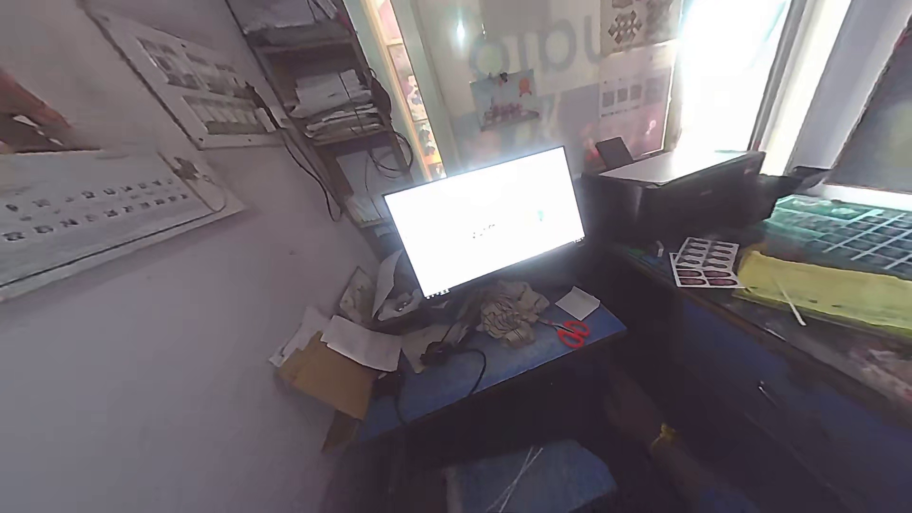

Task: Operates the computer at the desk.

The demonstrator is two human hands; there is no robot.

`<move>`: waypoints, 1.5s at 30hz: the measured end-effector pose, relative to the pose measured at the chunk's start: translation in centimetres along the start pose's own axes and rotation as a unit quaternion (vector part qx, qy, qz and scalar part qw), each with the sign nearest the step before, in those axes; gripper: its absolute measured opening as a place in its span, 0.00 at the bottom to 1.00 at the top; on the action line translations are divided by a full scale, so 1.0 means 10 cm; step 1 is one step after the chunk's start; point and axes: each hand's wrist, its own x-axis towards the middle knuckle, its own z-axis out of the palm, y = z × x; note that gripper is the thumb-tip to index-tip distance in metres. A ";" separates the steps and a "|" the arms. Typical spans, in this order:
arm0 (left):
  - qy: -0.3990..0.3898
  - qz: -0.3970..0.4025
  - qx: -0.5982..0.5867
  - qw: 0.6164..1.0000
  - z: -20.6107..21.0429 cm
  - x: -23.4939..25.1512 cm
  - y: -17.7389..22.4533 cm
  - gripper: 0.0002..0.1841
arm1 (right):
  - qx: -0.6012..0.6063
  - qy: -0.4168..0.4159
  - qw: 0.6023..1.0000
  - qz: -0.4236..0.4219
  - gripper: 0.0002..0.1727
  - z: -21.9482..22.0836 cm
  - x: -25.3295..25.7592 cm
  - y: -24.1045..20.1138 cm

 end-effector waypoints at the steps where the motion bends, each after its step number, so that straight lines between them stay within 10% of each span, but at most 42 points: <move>1: 0.015 0.014 0.017 1.000 0.04 0.02 -0.03 0.32 | 0.007 0.009 1.000 0.005 0.38 0.00 0.01 -0.01; 22: -0.201 0.001 0.090 0.975 -0.18 0.43 0.52 0.38 | -0.018 -0.040 0.999 0.011 0.35 0.00 0.08 0.10; 35: 0.051 -0.065 0.032 0.996 0.22 0.19 0.05 0.30 | -0.011 -0.024 0.999 -0.032 0.31 -0.01 0.04 0.06; 45: 0.050 -0.043 -0.001 0.998 0.05 0.18 0.17 0.25 | -0.010 0.002 0.999 -0.038 0.28 -0.04 0.05 0.04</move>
